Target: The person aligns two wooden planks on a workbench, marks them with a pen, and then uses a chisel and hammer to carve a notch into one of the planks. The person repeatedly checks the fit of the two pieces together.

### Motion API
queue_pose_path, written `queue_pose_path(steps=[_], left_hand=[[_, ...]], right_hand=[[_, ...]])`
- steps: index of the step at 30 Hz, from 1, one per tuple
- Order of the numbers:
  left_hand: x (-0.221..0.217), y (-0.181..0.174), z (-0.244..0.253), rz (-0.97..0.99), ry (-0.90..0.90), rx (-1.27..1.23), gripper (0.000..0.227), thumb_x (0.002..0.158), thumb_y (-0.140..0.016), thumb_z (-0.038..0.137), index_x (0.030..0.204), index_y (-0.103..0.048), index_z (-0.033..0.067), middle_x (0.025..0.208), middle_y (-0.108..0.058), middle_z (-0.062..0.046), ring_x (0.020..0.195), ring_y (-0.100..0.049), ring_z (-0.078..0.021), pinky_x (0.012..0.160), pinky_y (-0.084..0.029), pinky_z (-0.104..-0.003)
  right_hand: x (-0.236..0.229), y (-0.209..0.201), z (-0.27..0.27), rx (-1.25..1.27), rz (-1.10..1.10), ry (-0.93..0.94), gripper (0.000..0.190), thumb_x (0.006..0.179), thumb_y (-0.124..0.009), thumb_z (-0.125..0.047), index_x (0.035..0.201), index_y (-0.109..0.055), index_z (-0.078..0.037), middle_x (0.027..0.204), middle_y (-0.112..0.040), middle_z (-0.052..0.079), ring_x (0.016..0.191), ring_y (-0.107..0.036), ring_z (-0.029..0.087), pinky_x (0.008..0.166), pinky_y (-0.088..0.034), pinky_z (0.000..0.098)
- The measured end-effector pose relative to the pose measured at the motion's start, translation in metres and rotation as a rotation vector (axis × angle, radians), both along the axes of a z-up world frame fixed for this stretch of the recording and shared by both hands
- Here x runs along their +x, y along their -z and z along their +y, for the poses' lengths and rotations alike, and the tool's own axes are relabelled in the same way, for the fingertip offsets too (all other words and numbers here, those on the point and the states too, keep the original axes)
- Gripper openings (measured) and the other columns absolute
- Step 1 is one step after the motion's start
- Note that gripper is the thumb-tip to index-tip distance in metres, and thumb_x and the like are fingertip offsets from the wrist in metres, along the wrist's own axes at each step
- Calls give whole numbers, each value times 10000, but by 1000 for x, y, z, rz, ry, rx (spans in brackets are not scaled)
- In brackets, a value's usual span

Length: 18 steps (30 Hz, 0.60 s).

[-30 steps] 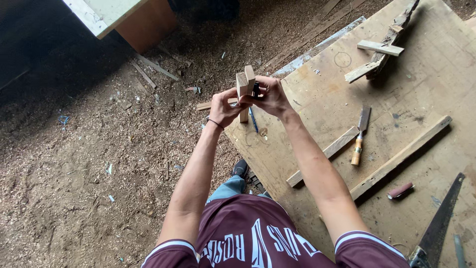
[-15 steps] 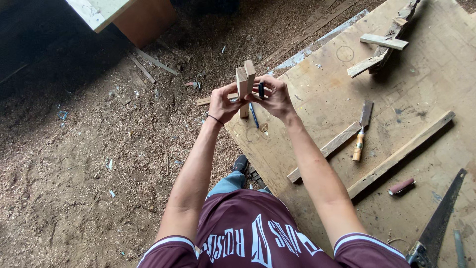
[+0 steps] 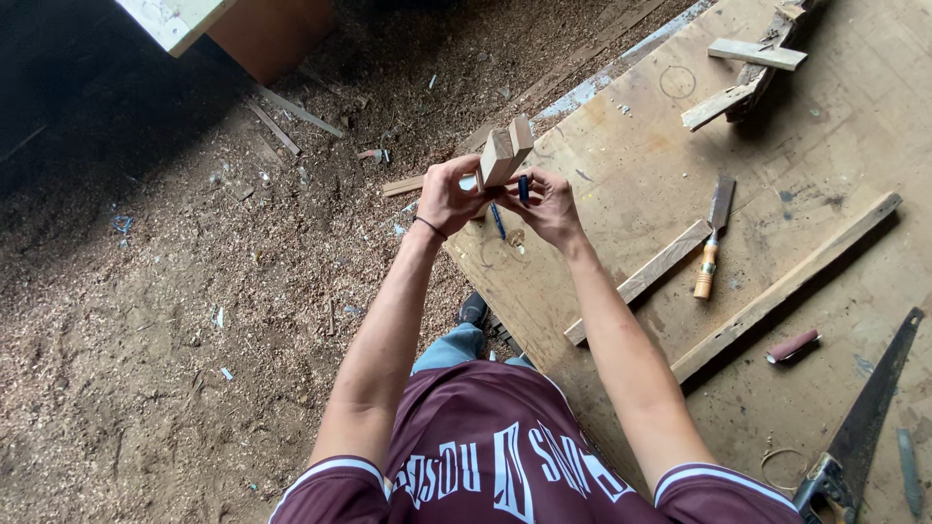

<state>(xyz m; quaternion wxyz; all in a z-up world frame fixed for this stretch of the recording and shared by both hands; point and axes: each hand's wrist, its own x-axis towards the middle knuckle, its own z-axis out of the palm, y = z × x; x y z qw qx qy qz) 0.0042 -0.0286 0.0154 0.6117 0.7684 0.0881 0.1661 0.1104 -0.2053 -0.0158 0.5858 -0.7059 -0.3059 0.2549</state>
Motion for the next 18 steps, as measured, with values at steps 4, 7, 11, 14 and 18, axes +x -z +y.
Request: queue_pose_path(steps=[4, 7, 11, 14, 18], left_hand=[[3, -7, -2, 78, -13, 89, 446, 812, -885, 148, 1220, -729, 61, 1116, -785, -60, 984, -739, -117, 858, -668, -321], [9, -5, -5, 56, -7, 164, 463, 790, -896, 157, 1208, -724, 53, 1108, -780, -81, 977, -740, -134, 853, -652, -328], [22, 0, -16, 21, 2, 294, 469, 780, -896, 173, 1204, -735, 56, 1077, -788, -107, 957, -760, -166, 839, -633, -339], [29, -3, -20, 35, 26, 364, 481, 768, -911, 217, 1194, -744, 70, 1057, -785, -118, 942, -770, -192, 832, -627, -351], [40, -9, -28, 63, 65, 431, 515, 752, -914, 258, 1204, -745, 79, 1058, -771, -135, 922, -759, -234, 824, -610, -373]], right_hand=[[4, 7, -11, 45, 54, -11, 273, 917, -831, -224, 1066, -686, -46, 946, -772, 71, 828, -737, 128, 724, -627, 272], [3, 13, -16, 115, 146, -13, 294, 951, -795, -256, 1097, -648, -47, 912, -755, 72, 771, -731, 123, 672, -621, 261], [-1, 15, -23, 165, 296, 10, 336, 1005, -669, -355, 1159, -647, -56, 925, -741, 67, 709, -711, 105, 604, -597, 251], [-2, 14, -32, 183, 315, 29, 381, 1027, -631, -393, 1193, -635, -50, 929, -737, 77, 696, -696, 102, 597, -577, 243], [0, 18, -48, 136, 319, 86, 369, 1016, -652, -373, 1192, -653, -49, 932, -745, 81, 710, -695, 97, 621, -588, 239]])
